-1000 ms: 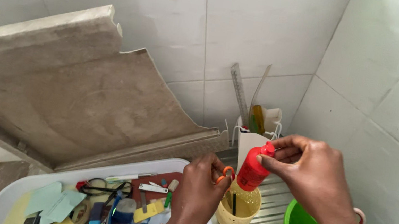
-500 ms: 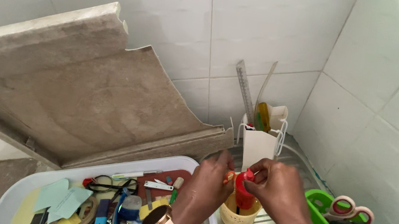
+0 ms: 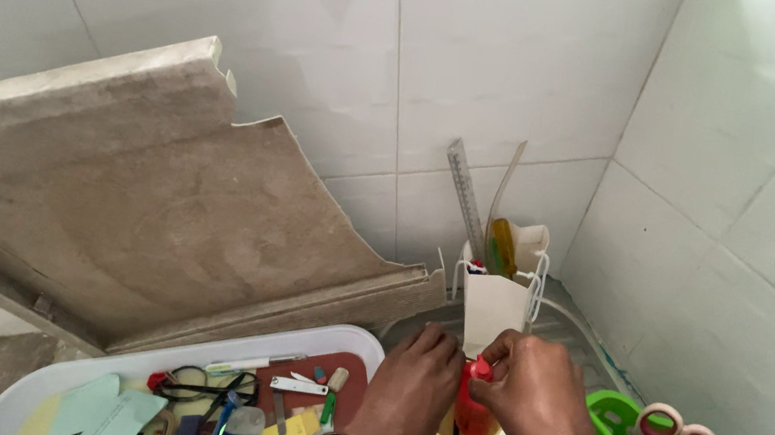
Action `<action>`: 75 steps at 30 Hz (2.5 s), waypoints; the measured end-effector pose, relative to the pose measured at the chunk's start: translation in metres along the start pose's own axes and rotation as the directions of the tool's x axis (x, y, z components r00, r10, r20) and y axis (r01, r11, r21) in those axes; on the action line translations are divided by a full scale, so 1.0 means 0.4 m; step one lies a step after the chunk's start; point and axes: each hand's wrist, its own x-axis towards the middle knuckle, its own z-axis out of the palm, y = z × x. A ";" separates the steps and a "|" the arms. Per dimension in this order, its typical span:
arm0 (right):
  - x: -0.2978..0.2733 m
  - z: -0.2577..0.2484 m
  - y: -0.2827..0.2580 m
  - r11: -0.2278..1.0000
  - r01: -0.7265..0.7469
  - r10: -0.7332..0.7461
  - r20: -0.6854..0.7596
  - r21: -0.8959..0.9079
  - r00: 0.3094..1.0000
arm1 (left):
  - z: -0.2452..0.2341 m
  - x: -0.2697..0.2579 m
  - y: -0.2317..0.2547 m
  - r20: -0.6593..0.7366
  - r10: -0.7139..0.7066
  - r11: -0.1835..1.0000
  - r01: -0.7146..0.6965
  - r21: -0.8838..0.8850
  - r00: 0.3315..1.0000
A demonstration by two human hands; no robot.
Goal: The person picks up various stationery items from a white tray, including pens, a pencil sharpener, a glue stick, a paintbrush, a bottle of glue, and tape. They inspect each item and place them into a white wire holder or onto the countertop.
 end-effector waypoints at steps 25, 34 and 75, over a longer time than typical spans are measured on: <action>-0.012 -0.075 0.003 0.981 -0.178 0.181 -0.034 0.081 0.983 | 0.135 0.047 0.007 0.456 0.225 0.952 -0.295 0.087 0.861; -0.002 -0.129 -0.025 0.977 -0.168 0.172 -0.019 0.133 0.985 | 0.211 0.137 0.042 0.805 0.094 0.608 -0.674 0.419 0.586; 0.023 -0.135 -0.018 0.980 -0.171 0.176 -0.047 0.099 0.983 | 0.796 0.419 0.062 0.306 -0.032 -0.953 0.064 -0.297 0.951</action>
